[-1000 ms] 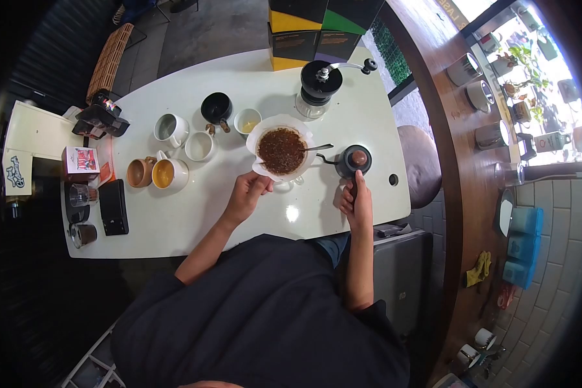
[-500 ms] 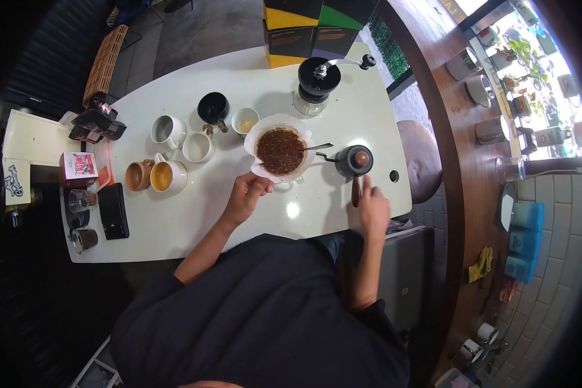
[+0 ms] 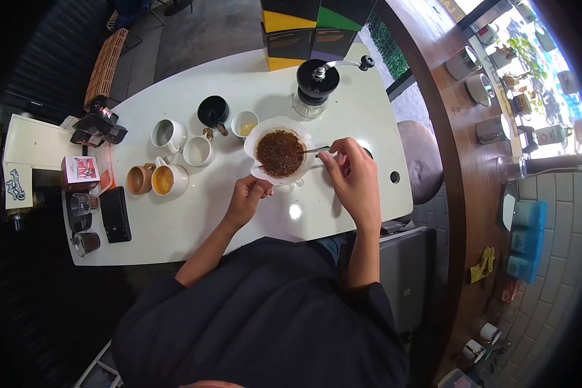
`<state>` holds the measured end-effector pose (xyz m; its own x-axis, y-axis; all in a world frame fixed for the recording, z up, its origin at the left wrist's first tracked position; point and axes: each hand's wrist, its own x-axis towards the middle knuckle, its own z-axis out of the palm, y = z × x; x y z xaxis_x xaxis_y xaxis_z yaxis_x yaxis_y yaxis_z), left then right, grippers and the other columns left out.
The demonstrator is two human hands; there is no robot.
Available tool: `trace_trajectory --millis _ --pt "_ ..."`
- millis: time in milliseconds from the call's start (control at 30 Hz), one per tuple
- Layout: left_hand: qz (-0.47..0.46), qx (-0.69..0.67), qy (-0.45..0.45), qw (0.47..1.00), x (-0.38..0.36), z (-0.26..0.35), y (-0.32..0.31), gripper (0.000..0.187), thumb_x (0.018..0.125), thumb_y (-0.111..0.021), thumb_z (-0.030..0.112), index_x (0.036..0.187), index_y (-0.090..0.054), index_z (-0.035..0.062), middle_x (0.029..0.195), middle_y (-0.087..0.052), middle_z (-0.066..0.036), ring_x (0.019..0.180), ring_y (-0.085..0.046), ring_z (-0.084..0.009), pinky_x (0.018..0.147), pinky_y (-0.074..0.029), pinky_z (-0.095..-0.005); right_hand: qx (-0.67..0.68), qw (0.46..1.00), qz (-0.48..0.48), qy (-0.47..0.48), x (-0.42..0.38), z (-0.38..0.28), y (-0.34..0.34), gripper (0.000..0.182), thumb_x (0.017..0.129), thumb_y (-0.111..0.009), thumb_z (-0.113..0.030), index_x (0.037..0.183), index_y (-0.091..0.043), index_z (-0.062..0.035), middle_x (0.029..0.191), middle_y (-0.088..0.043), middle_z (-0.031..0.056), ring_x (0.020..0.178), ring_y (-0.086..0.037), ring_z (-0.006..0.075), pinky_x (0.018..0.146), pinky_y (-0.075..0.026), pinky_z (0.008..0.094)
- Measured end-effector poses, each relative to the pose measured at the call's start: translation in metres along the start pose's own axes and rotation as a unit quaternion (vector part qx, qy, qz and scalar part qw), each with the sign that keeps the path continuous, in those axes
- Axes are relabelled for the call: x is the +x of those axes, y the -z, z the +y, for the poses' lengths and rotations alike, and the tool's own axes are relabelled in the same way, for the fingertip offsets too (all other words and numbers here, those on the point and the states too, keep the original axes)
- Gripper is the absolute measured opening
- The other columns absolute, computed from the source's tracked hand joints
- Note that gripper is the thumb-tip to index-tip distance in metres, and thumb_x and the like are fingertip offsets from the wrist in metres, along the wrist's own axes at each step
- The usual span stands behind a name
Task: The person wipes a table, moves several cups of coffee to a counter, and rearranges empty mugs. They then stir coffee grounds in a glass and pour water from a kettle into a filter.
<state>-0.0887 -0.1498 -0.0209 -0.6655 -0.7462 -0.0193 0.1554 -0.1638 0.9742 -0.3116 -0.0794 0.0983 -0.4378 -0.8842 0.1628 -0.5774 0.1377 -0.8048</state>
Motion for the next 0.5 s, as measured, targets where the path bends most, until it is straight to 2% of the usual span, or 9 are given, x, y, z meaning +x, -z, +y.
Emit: trace_trajectory --millis 167,233,267,300,367,433,500 --pt "0.006 -0.003 -0.009 1.0 0.001 0.003 -0.002 0.027 0.105 -0.053 0.022 0.089 -0.059 0.0003 0.08 -0.056 0.0 0.076 -0.049 -0.0076 0.071 -0.043 -0.0261 -0.049 0.997 -0.032 0.045 0.006 -0.013 0.0 0.017 0.091 -0.073 -0.013 0.089 -0.061 -0.0014 0.077 -0.059 0.0078 0.057 -0.055 0.0186 0.055 -0.044 0.0325" --pt "0.014 0.005 -0.01 1.0 0.001 0.002 -0.002 0.028 0.105 -0.05 0.019 0.087 -0.058 0.0 0.079 -0.057 -0.002 0.076 -0.051 -0.0084 0.071 -0.044 -0.0262 -0.107 0.984 -0.043 0.136 0.008 -0.021 -0.004 0.015 0.09 -0.073 -0.014 0.087 -0.063 -0.0031 0.077 -0.061 0.0084 0.057 -0.057 0.0241 0.056 -0.047 0.0347" --pt "0.016 0.002 -0.009 1.0 0.001 0.001 -0.003 0.028 0.106 -0.051 0.02 0.088 -0.059 -0.0005 0.079 -0.057 -0.002 0.075 -0.051 -0.0083 0.071 -0.044 -0.0261 -0.131 0.979 -0.064 0.146 0.009 -0.027 -0.006 0.012 0.09 -0.071 -0.015 0.089 -0.064 -0.0047 0.08 -0.063 0.008 0.063 -0.062 0.0271 0.058 -0.049 0.038" --pt "0.018 -0.001 -0.008 1.0 0.001 0.0 -0.002 0.029 0.106 -0.051 0.021 0.089 -0.061 -0.001 0.079 -0.057 -0.001 0.075 -0.051 -0.0082 0.071 -0.044 -0.026 -0.131 0.978 -0.065 0.147 0.011 -0.028 -0.01 0.012 0.09 -0.071 -0.015 0.089 -0.064 -0.0047 0.08 -0.063 0.008 0.063 -0.062 0.0271 0.058 -0.049 0.038" --pt "0.018 -0.007 0.001 1.0 0.001 -0.002 -0.002 0.029 0.106 -0.054 0.024 0.093 -0.063 -0.0007 0.08 -0.058 0.0 0.076 -0.051 -0.0067 0.071 -0.043 -0.025 -0.185 0.946 -0.057 0.259 0.018 -0.028 -0.017 0.012 0.091 -0.07 -0.015 0.089 -0.064 -0.005 0.083 -0.064 0.0083 0.068 -0.065 0.027 0.06 -0.05 0.0399" --pt "0.021 -0.013 0.009 1.0 0.001 -0.004 -0.001 0.03 0.106 -0.056 0.027 0.096 -0.065 -0.0003 0.081 -0.059 0.002 0.077 -0.05 -0.0052 0.071 -0.043 -0.024 -0.182 0.946 -0.076 0.258 0.017 -0.028 -0.021 0.011 0.091 -0.07 -0.015 0.09 -0.064 -0.0051 0.085 -0.063 0.0079 0.073 -0.066 0.0276 0.062 -0.052 0.0411" --pt "0.024 -0.016 0.016 0.999 0.001 -0.006 -0.001 0.032 0.105 -0.057 0.03 0.097 -0.067 0.0002 0.078 -0.059 0.003 0.075 -0.049 -0.0044 0.069 -0.041 -0.0233 -0.081 0.966 -0.105 0.22 0.015 -0.024 -0.026 0.01 0.089 -0.072 -0.011 0.095 -0.069 -0.004 0.081 -0.062 0.0079 0.068 -0.063 0.0257 0.061 -0.051 0.0364"
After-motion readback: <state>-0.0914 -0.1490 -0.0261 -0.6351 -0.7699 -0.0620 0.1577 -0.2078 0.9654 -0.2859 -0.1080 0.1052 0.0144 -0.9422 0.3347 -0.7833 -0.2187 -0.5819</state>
